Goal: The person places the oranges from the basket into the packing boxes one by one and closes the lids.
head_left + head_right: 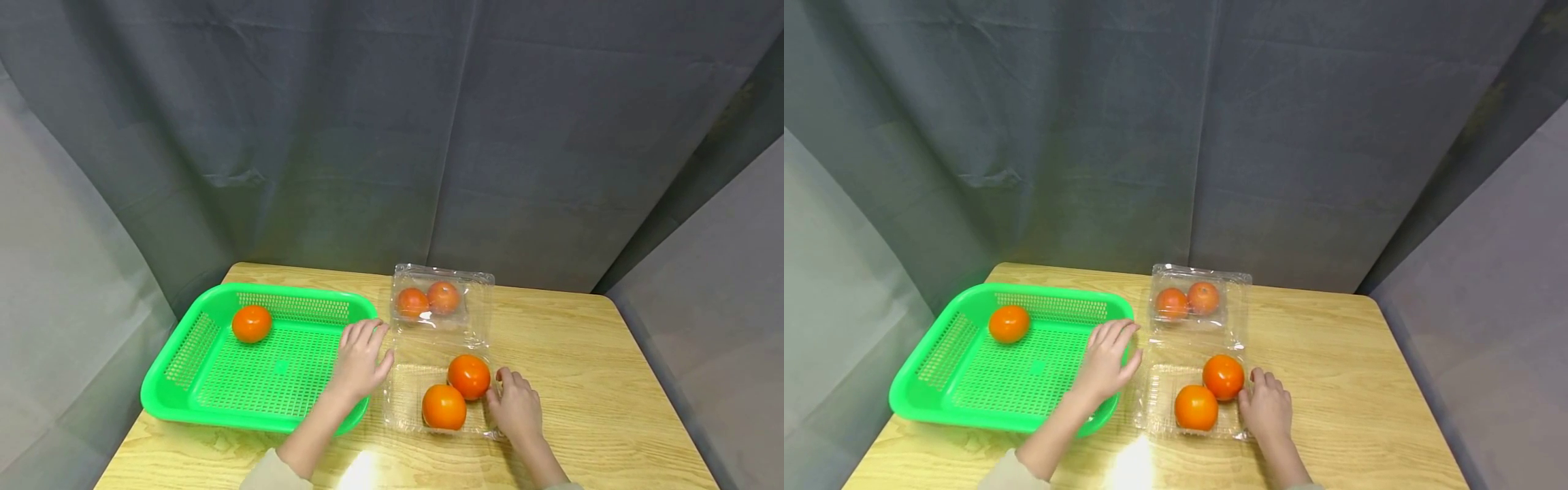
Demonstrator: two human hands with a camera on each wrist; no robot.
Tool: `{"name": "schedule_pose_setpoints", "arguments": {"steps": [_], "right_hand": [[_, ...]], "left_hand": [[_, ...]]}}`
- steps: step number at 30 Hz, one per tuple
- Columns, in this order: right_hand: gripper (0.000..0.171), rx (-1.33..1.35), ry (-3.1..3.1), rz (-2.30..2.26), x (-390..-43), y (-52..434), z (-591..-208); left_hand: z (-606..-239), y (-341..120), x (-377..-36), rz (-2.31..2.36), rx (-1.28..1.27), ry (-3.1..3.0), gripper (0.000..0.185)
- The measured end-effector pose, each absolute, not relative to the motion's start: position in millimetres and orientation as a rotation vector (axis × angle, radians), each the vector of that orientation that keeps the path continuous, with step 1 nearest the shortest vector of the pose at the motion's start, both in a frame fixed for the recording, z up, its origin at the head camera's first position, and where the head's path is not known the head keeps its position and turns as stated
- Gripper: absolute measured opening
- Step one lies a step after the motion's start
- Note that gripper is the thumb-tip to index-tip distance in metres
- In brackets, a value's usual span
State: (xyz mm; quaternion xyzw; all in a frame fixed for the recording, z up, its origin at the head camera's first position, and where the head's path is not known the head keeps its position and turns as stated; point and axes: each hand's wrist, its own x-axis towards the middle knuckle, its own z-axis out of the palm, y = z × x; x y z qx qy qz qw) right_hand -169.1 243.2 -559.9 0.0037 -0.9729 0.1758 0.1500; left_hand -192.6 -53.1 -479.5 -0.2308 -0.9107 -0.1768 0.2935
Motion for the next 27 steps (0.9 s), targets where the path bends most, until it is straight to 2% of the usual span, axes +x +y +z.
{"name": "schedule_pose_setpoints", "arguments": {"steps": [15, 27], "right_hand": [[0.026, -0.005, -2.824, 0.523, -169, 243, -561], [0.026, -0.015, -2.834, 0.525, -171, 244, -562]], "left_hand": [[-485, -138, -216, -0.397, -0.285, -2.589, 0.042], [-487, -188, -226, -0.404, -0.091, -2.748, 0.052]]}}
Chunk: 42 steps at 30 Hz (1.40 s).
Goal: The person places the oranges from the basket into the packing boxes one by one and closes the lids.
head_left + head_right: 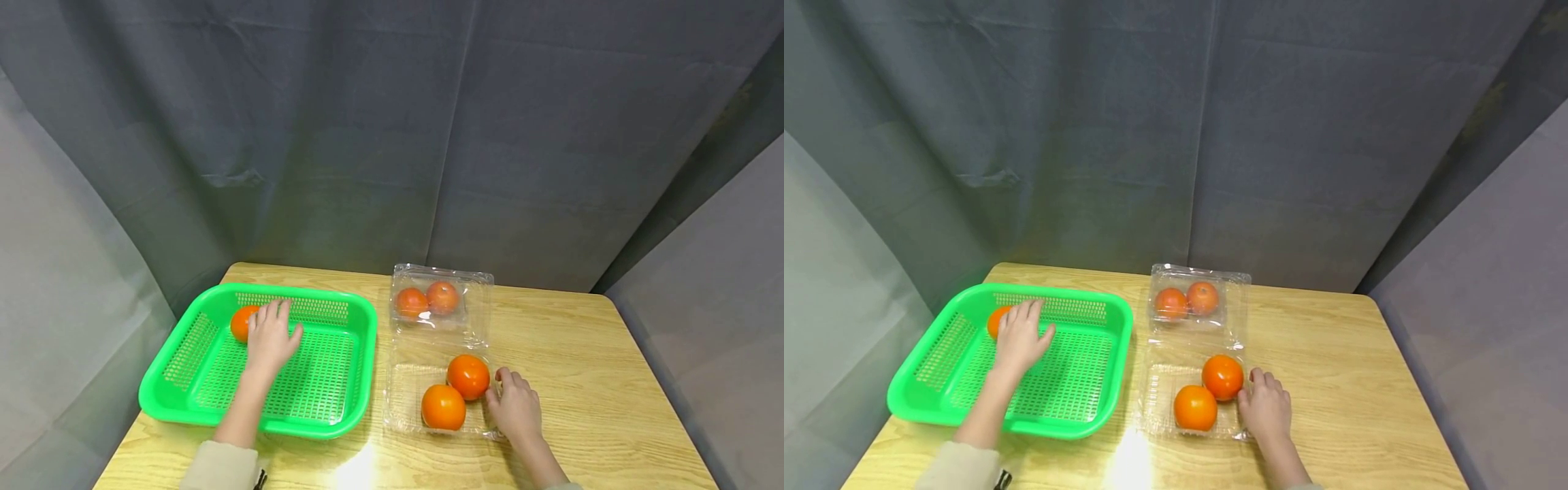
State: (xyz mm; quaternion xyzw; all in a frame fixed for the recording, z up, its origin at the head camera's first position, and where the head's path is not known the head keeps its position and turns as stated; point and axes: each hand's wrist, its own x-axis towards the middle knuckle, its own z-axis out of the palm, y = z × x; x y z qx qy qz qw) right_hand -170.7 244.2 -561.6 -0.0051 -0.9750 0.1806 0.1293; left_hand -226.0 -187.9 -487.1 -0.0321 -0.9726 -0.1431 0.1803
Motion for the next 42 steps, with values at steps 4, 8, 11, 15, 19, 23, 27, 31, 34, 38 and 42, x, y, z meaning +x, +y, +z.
{"name": "schedule_pose_setpoints", "arguments": {"steps": [4, 8, 11, 15, 19, 23, 27, 31, 34, 38, 42], "right_hand": [[0.026, -0.011, -2.832, 0.525, -170, 244, -561], [0.026, -0.009, -2.824, 0.520, -170, 244, -562], [0.025, -0.014, -2.825, 0.519, -170, 244, -562], [0.025, -0.020, -2.825, 0.520, -170, 244, -562], [0.025, -0.018, -2.826, 0.523, -170, 245, -562], [0.025, -0.010, -2.823, 0.523, -170, 245, -563], [0.025, -0.005, -2.818, 0.513, -170, 244, -563], [0.025, -0.005, -2.819, 0.506, -171, 245, -563], [0.025, -0.003, -2.813, 0.505, -171, 245, -564], [0.025, 0.002, -2.802, 0.502, -171, 245, -565], [0.025, 0.005, -2.803, 0.501, -171, 246, -565]], "left_hand": [[-488, -202, -229, -0.420, -0.037, -2.791, 0.056], [-490, -215, -232, -0.435, 0.012, -2.843, 0.060], [-495, -223, -235, -0.450, 0.034, -2.881, 0.061], [-501, -232, -240, -0.468, 0.047, -2.907, 0.062], [-506, -239, -244, -0.466, 0.060, -2.936, 0.062], [-508, -244, -248, -0.436, 0.078, -2.980, 0.064], [-509, -248, -251, -0.443, 0.096, -3.003, 0.065], [-510, -250, -255, -0.457, 0.104, -3.013, 0.066], [-511, -251, -258, -0.465, 0.107, -3.023, 0.067], [-514, -254, -262, -0.469, 0.115, -3.052, 0.068], [-519, -255, -264, -0.471, 0.131, -3.064, 0.068]]}}
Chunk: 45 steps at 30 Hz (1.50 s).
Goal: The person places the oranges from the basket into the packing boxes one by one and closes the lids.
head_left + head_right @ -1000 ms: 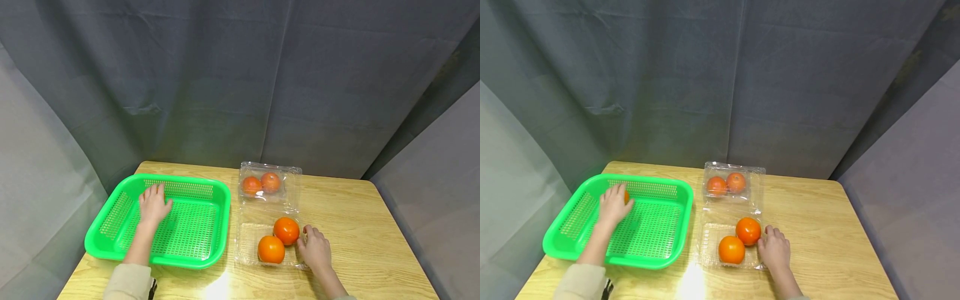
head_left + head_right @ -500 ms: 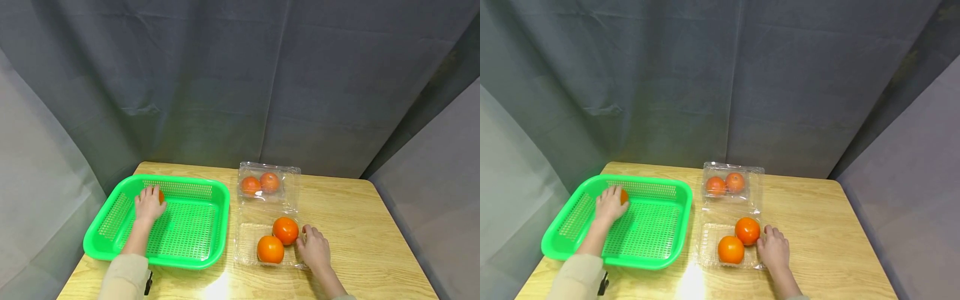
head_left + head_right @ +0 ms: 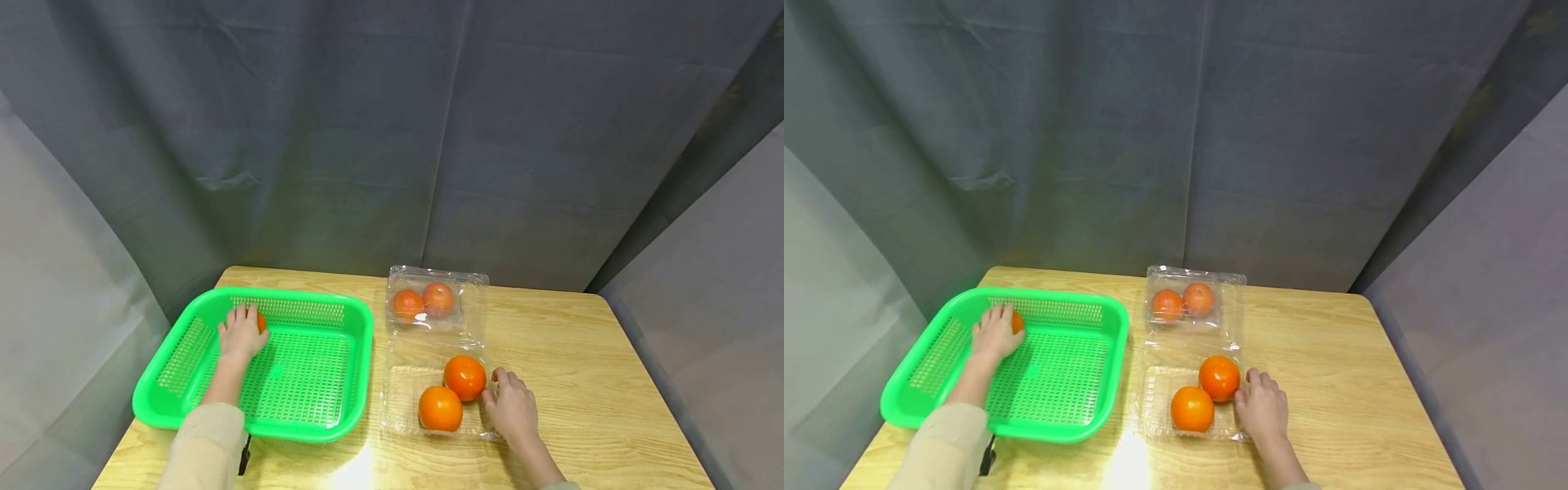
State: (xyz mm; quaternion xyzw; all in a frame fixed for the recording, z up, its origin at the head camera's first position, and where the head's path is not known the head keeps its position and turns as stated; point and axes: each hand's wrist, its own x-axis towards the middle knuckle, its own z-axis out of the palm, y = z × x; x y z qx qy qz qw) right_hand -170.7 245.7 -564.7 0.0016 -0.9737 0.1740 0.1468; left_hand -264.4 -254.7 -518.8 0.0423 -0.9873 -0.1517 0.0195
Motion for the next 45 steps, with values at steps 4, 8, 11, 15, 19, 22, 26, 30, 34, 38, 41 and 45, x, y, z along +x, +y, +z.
{"name": "schedule_pose_setpoints", "arguments": {"steps": [4, 8, 11, 15, 19, 22, 26, 30, 34, 38, 41, 45], "right_hand": [[0.025, 0.005, -2.803, 0.501, -170, 245, -564], [0.025, 0.008, -2.796, 0.502, -170, 245, -564], [0.025, 0.003, -2.797, 0.508, -170, 245, -564], [0.025, 0.005, -2.798, 0.514, -169, 245, -564], [0.024, 0.013, -2.795, 0.514, -168, 245, -564], [0.024, 0.016, -2.793, 0.518, -168, 245, -564], [0.024, 0.018, -2.786, 0.519, -168, 245, -564], [0.024, 0.015, -2.786, 0.521, -169, 245, -564], [0.024, 0.013, -2.797, 0.521, -169, 245, -564], [0.024, 0.013, -2.804, 0.519, -169, 245, -563], [0.024, 0.017, -2.807, 0.516, -169, 245, -563], [0.024, 0.024, -2.801, 0.511, -170, 245, -563]], "left_hand": [[-521, -255, -265, -0.468, 0.157, -3.072, 0.068], [-522, -256, -265, -0.472, 0.189, -3.085, 0.069], [-522, -257, -265, -0.482, 0.203, -3.077, 0.069], [-523, -258, -266, -0.479, 0.217, -3.070, 0.070], [-525, -258, -266, -0.463, 0.229, -3.073, 0.071], [-525, -258, -266, -0.465, 0.233, -3.074, 0.072], [-524, -257, -266, -0.485, 0.239, -3.061, 0.072], [-524, -256, -266, -0.507, 0.244, -3.037, 0.071], [-525, -256, -266, -0.531, 0.269, -3.012, 0.071], [-525, -255, -267, -0.566, 0.305, -2.986, 0.070], [-522, -252, -268, -0.574, 0.308, -2.955, 0.071], [-515, -245, -267, -0.563, 0.272, -2.905, 0.073]]}}
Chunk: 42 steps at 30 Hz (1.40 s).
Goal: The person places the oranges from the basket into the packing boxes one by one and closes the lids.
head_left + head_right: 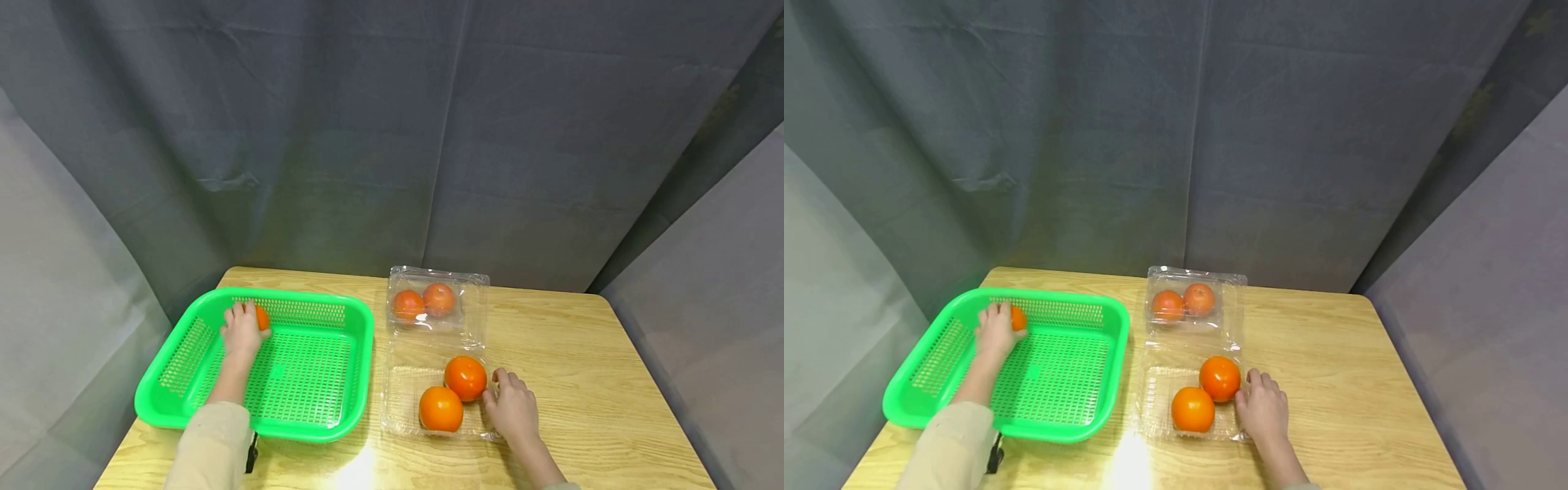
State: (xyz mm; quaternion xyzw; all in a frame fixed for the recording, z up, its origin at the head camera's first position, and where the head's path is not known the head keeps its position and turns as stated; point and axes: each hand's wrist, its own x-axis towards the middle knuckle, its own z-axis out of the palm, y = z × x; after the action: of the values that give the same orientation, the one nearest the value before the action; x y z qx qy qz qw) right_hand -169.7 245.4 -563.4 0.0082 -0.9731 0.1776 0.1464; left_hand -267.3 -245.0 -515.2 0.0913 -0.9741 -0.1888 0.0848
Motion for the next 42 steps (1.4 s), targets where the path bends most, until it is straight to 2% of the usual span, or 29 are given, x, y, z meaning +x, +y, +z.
{"name": "schedule_pose_setpoints", "arguments": {"steps": [25, 42], "right_hand": [[0.024, 0.012, -2.802, 0.521, -170, 245, -563], [0.024, 0.003, -2.822, 0.521, -169, 246, -563]], "left_hand": [[-480, -185, -261, -0.581, -0.005, -2.726, 0.071], [-458, -122, -246, -0.548, -0.259, -2.597, 0.068]]}}
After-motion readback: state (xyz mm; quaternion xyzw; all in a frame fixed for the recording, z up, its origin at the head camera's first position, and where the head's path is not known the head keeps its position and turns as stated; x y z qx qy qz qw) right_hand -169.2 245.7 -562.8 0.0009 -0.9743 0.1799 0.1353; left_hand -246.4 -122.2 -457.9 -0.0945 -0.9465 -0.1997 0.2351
